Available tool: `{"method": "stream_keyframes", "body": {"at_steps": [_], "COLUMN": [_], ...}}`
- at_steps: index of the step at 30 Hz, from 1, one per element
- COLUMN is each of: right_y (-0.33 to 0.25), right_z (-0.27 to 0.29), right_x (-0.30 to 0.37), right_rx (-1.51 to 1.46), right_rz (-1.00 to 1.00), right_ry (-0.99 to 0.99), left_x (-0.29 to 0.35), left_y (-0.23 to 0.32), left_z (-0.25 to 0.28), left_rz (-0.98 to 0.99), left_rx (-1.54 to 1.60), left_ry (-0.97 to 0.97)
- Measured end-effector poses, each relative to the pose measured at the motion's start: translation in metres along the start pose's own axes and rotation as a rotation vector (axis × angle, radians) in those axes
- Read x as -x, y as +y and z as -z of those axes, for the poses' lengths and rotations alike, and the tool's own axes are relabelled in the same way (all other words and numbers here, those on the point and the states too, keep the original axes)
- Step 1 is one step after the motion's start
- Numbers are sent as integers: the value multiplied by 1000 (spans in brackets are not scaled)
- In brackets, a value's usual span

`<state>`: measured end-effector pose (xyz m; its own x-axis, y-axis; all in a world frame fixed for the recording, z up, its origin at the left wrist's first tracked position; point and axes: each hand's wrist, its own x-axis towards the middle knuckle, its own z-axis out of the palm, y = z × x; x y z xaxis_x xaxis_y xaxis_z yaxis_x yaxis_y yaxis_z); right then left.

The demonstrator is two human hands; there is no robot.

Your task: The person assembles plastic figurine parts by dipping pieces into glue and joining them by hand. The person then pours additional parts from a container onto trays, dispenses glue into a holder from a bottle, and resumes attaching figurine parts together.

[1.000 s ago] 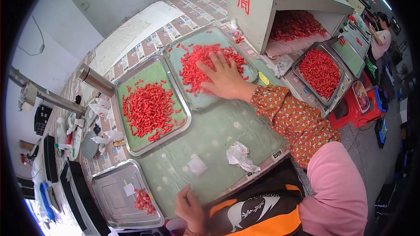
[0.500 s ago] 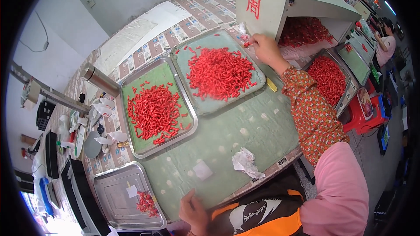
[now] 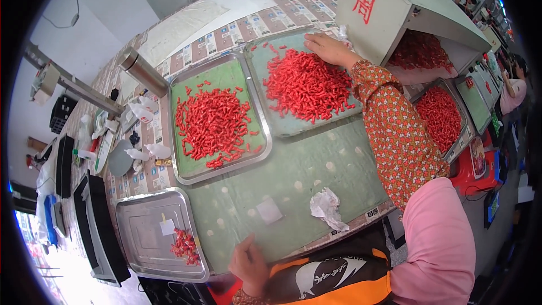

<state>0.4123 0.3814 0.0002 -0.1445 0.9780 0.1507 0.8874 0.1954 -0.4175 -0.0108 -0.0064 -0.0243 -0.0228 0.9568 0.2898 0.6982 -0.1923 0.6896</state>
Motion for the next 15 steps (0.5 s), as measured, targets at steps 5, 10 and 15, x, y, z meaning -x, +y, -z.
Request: {"method": "stream_keyframes", "body": {"at_steps": [5, 10, 15], "right_y": [-51, -74, -92], "right_z": [-25, -36, -18], "right_x": [17, 44, 68], "right_rx": [-31, 161, 204], "right_rz": [-83, 35, 164], "right_ry": [-201, -125, -94], "left_x": [0, -3, -4], "left_y": [-2, -1, -4], "left_z": [2, 3, 2], "left_rz": [-14, -54, -50], "left_rx": [-1, 3, 20], "left_ry": [-7, -13, -18]}}
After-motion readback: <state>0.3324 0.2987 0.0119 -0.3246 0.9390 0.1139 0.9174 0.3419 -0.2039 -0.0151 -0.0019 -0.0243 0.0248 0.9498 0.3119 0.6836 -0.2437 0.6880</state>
